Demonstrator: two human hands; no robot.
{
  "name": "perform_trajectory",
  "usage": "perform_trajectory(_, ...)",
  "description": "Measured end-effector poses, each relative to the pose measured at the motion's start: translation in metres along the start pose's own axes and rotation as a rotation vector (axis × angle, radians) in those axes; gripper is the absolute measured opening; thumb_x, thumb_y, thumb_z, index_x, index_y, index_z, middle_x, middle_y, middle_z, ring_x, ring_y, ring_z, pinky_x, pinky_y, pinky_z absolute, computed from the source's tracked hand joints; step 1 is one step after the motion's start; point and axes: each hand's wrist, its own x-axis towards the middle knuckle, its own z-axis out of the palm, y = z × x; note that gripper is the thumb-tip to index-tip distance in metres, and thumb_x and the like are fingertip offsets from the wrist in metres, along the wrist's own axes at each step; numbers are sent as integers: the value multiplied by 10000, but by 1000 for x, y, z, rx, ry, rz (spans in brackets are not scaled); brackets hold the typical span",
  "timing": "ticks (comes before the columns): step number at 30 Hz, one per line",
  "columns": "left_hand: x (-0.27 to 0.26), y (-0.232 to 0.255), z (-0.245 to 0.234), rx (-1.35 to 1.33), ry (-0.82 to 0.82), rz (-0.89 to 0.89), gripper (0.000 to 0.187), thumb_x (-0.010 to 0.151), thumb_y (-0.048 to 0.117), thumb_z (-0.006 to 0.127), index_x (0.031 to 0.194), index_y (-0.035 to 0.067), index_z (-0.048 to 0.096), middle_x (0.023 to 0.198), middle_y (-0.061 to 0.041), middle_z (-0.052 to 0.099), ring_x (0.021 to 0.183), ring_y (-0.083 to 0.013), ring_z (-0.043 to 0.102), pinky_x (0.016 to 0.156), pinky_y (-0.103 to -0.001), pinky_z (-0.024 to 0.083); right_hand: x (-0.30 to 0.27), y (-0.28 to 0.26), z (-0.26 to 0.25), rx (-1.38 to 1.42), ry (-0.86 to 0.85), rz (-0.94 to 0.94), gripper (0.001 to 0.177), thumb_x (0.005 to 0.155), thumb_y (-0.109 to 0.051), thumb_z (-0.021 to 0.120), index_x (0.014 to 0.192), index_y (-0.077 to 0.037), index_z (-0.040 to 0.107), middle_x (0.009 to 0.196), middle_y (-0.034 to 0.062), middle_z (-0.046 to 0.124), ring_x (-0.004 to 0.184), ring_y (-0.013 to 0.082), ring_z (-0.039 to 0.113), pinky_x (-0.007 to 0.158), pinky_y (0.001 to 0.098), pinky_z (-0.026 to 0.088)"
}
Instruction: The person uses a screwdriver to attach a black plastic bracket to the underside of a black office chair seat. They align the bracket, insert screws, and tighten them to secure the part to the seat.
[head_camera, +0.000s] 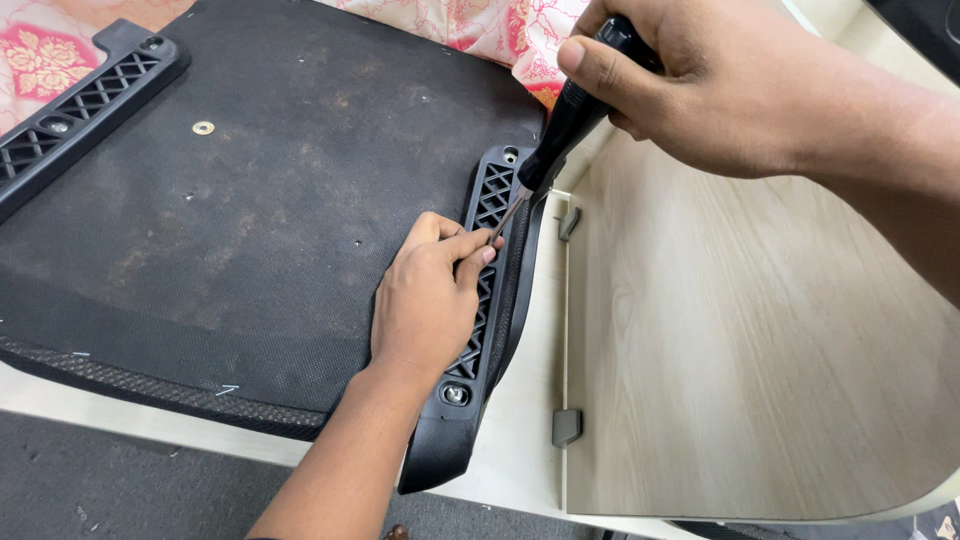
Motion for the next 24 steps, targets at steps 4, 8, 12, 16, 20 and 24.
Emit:
perform_trajectory(4,0,-1,-5,-13,-10,34,246,957,264,616,1137,259,784,1029,11,644,874,-185,696,795,-386,544,-1,-6,-1,-41,-14,75,405,1082,-408,503,970,-61,679,562,81,601,483,159,618,454,340,475)
perform_trajectory(8,-2,5,-7,15,-35,-25,262,933,271,634,1158,247,764,1043,19,629,861,-186,691,791,-391,542,-1,-14,-3,-153,-37,155,553,1075,-445,482,783,-14,667,470,89,533,396,183,553,412,364,439)
perform_trajectory(12,-1,10,-7,62,-58,-71,273,952,321,627,1184,230,741,1067,28,621,871,-182,701,801,-386,550,-7,-13,-7,-38,-29,172,623,1119,-426,482,682,-4,620,448,64,539,384,162,544,417,332,442)
perform_trajectory(16,-2,8,-4,92,-20,-42,291,937,309,639,1194,180,683,1080,-1,613,924,-207,699,797,-402,548,-7,-14,-3,-126,71,32,667,1096,-452,545,611,2,607,443,105,476,341,201,462,387,367,376)
perform_trajectory(20,1,4,0,80,28,18,233,929,304,669,1074,122,670,1064,-21,628,971,-220,696,821,-416,544,-7,-17,1,-189,68,54,737,1060,-512,539,536,6,567,383,121,422,323,229,393,373,410,339)
perform_trajectory(24,0,2,1,71,35,6,214,932,304,669,1043,121,663,1047,-18,636,965,-219,700,827,-416,546,-9,-24,0,-82,49,-55,550,1085,-423,579,746,9,616,491,107,502,404,198,475,437,374,392)
